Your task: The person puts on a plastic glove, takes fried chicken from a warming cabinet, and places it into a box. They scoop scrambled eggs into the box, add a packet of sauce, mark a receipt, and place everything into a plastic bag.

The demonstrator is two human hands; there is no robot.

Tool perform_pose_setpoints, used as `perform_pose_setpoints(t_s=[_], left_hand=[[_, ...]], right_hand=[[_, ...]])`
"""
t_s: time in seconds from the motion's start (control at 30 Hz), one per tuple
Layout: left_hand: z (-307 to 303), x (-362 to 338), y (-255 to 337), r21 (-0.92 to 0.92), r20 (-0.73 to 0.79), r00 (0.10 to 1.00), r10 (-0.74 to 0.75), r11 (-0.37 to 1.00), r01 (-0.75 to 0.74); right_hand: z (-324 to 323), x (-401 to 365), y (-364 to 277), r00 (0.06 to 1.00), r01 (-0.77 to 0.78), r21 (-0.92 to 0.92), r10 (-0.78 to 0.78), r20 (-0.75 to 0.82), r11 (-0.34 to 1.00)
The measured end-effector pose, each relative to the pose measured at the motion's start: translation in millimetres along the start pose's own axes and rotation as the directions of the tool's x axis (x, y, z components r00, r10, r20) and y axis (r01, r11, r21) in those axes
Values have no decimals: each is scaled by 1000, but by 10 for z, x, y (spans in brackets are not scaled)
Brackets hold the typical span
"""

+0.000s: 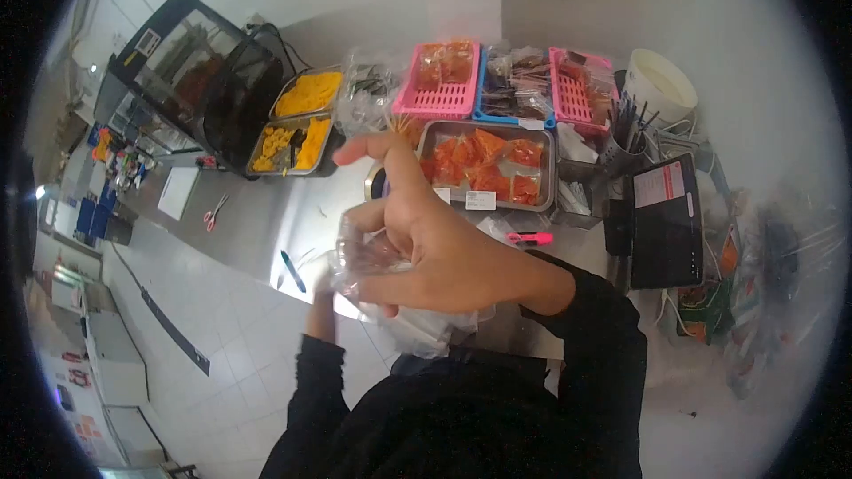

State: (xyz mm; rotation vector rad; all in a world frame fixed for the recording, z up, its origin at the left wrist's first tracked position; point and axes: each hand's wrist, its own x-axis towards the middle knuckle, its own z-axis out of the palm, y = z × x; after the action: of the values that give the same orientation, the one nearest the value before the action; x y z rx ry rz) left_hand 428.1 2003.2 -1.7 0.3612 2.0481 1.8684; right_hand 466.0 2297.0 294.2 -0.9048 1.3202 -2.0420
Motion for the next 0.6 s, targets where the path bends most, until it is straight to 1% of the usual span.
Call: perform_pose_setpoints(t_s=[0.03, 0.07, 0.13, 0.17, 0.2, 0.27, 0.3, 0.33, 0.4, 0.47, 0.53, 0.57, 0.6], left_hand=[[228, 18, -394, -31, 34, 998, -57, 998, 58], [549, 40, -551, -95, 19, 997, -79, 992, 80], [1007, 194, -655, -157, -36, 995, -97, 983, 90], [1154, 238, -640, -167, -65, 993, -102, 982, 90], [1219, 293, -629, -167, -89, 991, -103, 982, 87], [1295, 260, -597, -170, -131, 987, -91, 983, 68], [1293, 192, -543, -182, -142, 987, -78, 982, 52], [1251, 93, -482, -204, -147, 987, -62, 978, 31], [1140, -104, -158, -282, -131, 991, 0, 959, -38], [1173, -202, 210, -333, -98, 990, 102, 934, -129], [1510, -157, 411, -267, -13, 990, 142, 953, -141], [1742, -88, 458, -216, 8, 987, 162, 964, -156], [1937, -4, 467, -178, -9, 985, 175, 969, -174]], right_hand=[[-10, 11, -29, 993, 116, -11, -116, 12, 993], [-39, 22, -88, 995, 100, -39, -100, -2, 994], [-138, 27, -242, 997, 60, -99, -65, -41, 993], [-233, 24, -231, 998, 8, -302, -27, -60, 953], [-296, 3, -160, 991, 65, -450, -110, -74, 891], [-380, -46, -38, 964, 153, -705, -261, -47, 692], [-385, -109, -46, 971, 65, -758, -217, -102, 649], [-390, -173, -57, 973, -23, -801, -171, -156, 598], [-411, -296, -15, 959, -198, -774, -45, -280, 601], [-467, -353, 239, 878, -299, -827, -203, -434, 476], [-392, -408, 408, 807, -332, -849, -342, -481, 411], [-286, -384, 469, 787, -303, -862, -404, -466, 405], [-186, -377, 648, 847, -211, -923, -412, -337, 321]])
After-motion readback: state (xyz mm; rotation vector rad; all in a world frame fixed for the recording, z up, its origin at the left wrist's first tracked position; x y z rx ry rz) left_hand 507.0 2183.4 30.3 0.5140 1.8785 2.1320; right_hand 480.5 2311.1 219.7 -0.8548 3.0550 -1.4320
